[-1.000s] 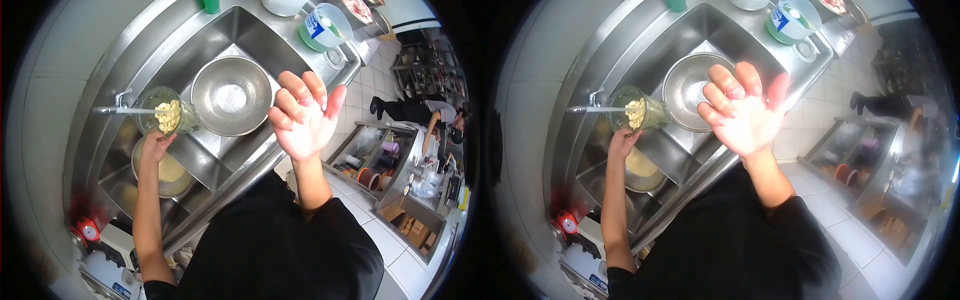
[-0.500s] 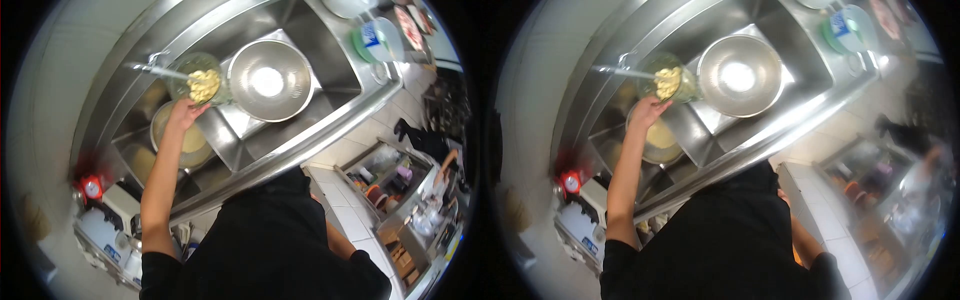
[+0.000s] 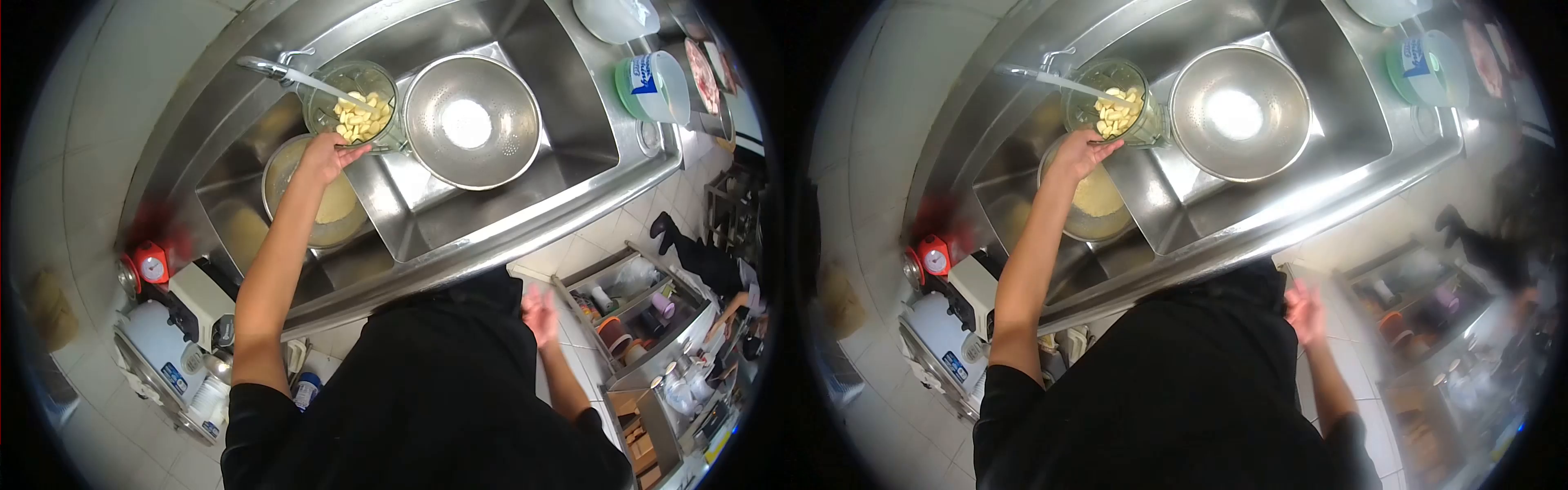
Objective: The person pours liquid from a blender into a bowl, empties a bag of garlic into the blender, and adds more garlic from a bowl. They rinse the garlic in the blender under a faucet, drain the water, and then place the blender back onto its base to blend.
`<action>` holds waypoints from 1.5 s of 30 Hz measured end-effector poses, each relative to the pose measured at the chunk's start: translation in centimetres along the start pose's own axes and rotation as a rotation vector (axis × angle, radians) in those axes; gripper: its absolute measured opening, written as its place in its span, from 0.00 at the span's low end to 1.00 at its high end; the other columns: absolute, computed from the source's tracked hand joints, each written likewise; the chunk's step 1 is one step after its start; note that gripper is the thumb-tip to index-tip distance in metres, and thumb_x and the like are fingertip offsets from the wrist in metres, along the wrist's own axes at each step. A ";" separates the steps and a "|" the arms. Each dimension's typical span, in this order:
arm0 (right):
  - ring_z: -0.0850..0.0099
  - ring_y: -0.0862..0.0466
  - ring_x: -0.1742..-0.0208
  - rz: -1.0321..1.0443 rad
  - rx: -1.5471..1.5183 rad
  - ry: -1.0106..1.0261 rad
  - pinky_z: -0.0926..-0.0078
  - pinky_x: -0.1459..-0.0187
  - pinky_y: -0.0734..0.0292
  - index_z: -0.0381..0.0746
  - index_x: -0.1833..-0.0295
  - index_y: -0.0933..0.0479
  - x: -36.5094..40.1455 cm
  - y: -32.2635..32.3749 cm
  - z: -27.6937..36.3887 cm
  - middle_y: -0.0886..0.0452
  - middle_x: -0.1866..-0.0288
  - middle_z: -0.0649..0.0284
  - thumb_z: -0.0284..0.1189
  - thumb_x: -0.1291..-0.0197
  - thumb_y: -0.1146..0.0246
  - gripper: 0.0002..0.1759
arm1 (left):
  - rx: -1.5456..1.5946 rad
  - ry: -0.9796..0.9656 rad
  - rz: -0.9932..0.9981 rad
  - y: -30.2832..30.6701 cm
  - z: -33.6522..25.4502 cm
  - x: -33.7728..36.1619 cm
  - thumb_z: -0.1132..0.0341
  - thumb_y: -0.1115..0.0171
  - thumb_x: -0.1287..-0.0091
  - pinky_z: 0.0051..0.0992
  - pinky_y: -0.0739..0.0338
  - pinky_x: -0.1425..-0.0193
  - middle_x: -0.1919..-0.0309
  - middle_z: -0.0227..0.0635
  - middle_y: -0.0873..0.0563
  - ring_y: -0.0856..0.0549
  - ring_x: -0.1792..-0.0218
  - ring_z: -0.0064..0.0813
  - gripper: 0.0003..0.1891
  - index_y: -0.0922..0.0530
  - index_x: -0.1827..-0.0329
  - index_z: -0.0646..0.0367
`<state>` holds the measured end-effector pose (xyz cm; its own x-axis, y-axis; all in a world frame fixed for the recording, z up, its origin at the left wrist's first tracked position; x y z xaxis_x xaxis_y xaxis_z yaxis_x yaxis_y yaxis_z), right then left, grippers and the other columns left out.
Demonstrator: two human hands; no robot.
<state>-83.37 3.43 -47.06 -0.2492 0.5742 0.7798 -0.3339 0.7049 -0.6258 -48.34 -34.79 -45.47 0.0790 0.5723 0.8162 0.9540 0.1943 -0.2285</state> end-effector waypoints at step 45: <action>0.56 0.24 0.42 0.082 1.711 0.671 0.63 0.42 0.31 0.31 0.40 0.30 -17.1 -33.2 6.7 0.28 0.40 0.45 0.56 0.44 0.41 0.40 | 0.085 -0.047 -0.022 -0.4 -0.9 1.1 0.80 0.53 0.43 0.40 0.19 0.44 0.47 0.59 0.27 0.21 0.49 0.55 0.23 0.38 0.43 0.76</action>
<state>-74.10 -32.62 -39.53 -0.0926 0.9336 0.3461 -0.8978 -0.2286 0.3766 -48.38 -34.94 -44.00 0.0431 0.6036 0.7962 0.9272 0.2727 -0.2569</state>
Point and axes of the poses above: each hand's wrist, its own x-axis away from the middle knuckle, its own y-axis out of the back of the hand, z = x × y, the point moved 10 cm from there along -x, towards the middle knuckle
